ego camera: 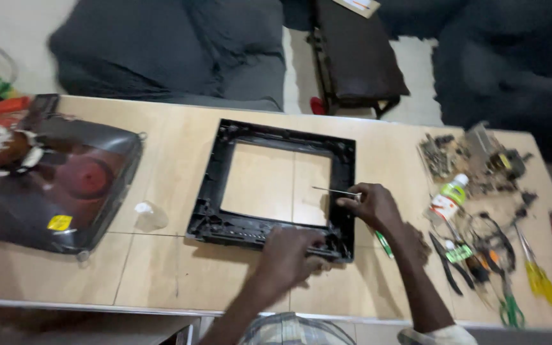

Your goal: Cleaning the plastic outer frame of an appliance using a toothbrush, cloth, and a small scraping tool.

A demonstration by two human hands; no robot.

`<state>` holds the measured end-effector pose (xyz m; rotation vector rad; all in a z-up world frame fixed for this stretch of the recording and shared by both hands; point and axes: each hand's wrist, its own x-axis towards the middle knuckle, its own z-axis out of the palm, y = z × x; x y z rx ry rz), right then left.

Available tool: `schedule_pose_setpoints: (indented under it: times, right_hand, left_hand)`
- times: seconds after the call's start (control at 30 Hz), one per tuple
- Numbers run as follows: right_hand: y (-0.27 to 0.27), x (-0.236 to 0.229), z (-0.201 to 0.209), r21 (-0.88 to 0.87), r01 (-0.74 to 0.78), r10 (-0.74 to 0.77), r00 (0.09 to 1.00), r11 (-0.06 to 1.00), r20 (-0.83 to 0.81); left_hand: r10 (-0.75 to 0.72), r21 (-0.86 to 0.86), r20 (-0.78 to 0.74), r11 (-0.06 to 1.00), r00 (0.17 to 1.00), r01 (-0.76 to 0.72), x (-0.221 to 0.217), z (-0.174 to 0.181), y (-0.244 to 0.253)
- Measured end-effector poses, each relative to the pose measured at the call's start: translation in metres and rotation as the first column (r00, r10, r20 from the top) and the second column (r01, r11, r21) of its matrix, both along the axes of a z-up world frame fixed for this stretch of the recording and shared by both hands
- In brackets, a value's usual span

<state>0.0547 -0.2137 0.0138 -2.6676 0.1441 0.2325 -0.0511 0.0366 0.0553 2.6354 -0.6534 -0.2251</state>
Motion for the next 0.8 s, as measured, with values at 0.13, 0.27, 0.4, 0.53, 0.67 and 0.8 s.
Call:
schedule_pose_setpoints:
  times: [0.13, 0.27, 0.4, 0.53, 0.67, 0.8]
  right_hand:
    - [-0.014, -0.035, -0.025, 0.275, 0.336, -0.354, 0.935, 0.901, 0.017]
    - [0.021, -0.082, -0.058, 0.683, 0.414, -0.619, 0.783, 0.601, 0.070]
    - [0.044, -0.094, -0.100, 0.594, 0.442, -0.633, 0.759, 0.672, 0.152]
    - [0.053, -0.099, -0.086, 0.567, 0.439, -0.634, 0.746, 0.697, 0.202]
    - [0.054, -0.101, -0.096, 0.561, 0.430, -0.626, 0.749, 0.708, 0.217]
    - [0.052, -0.101, -0.088, 0.551, 0.415, -0.606, 0.764, 0.724, 0.221]
  left_hand:
    - [-0.017, -0.476, -0.273, 0.871, 0.962, -0.120, 0.033, 0.037, 0.013]
    - [-0.102, -0.295, -0.119, 0.953, 0.988, 0.063, 0.086, 0.001, -0.004]
    - [-0.425, -0.035, -0.012, 0.905, 0.905, 0.425, 0.123, -0.081, -0.035]
    - [-0.686, 0.161, 0.235, 0.726, 0.689, 0.669, 0.137, -0.157, -0.037]
    - [-0.757, 0.146, 0.348, 0.627, 0.554, 0.765, 0.138, -0.143, -0.020]
    - [-0.724, 0.247, 0.408, 0.674, 0.556, 0.697, 0.140, -0.089, -0.019]
